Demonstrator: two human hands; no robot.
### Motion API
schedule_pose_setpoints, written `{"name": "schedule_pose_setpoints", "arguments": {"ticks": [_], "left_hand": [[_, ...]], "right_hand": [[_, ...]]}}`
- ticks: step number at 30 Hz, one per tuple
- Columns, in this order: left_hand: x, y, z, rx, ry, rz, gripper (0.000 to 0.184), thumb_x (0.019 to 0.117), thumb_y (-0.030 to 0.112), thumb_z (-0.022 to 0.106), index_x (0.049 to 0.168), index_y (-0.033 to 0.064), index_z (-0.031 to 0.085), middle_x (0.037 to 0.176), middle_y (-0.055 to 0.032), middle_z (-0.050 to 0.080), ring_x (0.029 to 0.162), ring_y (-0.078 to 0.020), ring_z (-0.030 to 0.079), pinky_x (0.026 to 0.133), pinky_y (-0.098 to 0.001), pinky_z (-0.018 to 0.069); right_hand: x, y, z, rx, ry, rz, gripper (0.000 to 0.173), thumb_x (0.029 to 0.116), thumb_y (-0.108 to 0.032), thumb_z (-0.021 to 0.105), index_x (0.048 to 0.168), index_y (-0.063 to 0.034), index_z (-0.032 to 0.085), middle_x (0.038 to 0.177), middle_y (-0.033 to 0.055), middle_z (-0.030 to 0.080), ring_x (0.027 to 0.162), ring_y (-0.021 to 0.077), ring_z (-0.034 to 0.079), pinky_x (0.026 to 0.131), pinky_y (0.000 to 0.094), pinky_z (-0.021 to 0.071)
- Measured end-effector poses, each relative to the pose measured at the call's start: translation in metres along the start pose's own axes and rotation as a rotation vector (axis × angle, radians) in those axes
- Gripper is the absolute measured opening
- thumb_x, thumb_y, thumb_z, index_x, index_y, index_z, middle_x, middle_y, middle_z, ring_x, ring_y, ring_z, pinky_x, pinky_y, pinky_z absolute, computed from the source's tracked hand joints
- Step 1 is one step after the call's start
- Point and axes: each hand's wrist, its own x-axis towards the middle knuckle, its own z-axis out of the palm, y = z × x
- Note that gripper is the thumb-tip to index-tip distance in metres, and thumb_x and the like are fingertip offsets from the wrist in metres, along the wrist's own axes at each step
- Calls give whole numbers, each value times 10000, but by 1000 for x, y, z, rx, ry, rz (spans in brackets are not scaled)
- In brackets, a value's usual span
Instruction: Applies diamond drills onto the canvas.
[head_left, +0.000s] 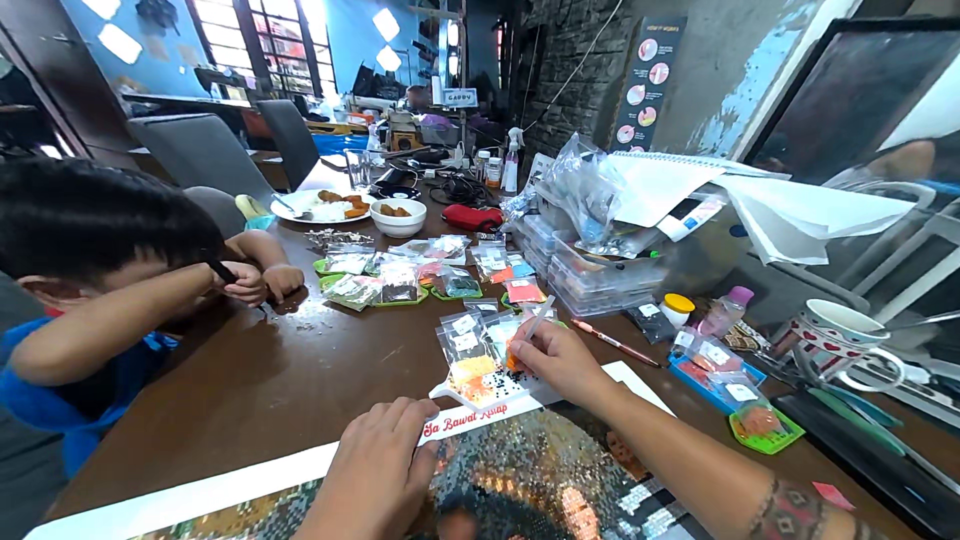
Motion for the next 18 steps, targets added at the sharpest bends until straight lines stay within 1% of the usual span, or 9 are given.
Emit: {"name": "schedule_pose_setpoints", "arguments": {"ticks": [3,8,10,12,14,16,18], "left_hand": [[-1,-2,3,5,22,17,321,930,198,549,1173,39,683,1040,-149,700,989,-382,674,856,-588,505],[-1,-1,2,6,4,9,324,933,201,546,1180,39,679,1051,-153,698,1002,-388,671,861,-587,502],[-1,-2,2,18,18,17,322,929,207,544,1170,43,681,1038,-146,700,987,-382,675,844,-580,507],[-1,-1,2,17,15,15,319,931,202,544,1168,40,682,1043,-147,699,996,-380,674,855,-589,502],[-1,-1,3,20,17,17,321,932,206,541,1168,41,683,1039,-144,699,991,-378,675,855,-589,502],[-1,-1,2,19,17,18,322,931,204,544,1167,38,685,1040,-148,697,992,-380,674,853,-590,502],[-1,0,2,19,17,15,323,926,200,548,1170,36,683,1048,-151,696,997,-381,674,859,-590,501]], "right_hand": [[4,3,1,-18,-3,-3,147,1048,-153,583,1041,-16,633,801,52,680,703,113,680,702,292,587],[5,1,2,-32,4,5,140,1047,-156,585,1045,-26,637,796,52,673,690,112,673,688,284,582],[5,1,3,-38,4,-12,133,1044,-152,589,1036,-28,635,781,50,669,674,109,664,672,281,574],[5,1,3,-40,4,-23,117,1038,-141,594,1014,-34,636,752,40,653,648,93,641,650,264,556],[5,0,3,-56,3,-21,113,1029,-134,600,983,-37,637,709,26,605,610,82,583,610,252,507],[4,0,3,-59,5,-16,112,1022,-129,601,967,-39,637,686,18,581,588,74,552,584,243,478],[3,0,3,-45,8,-10,112,1026,-127,601,975,-34,636,693,22,592,592,73,563,589,239,487]]}}
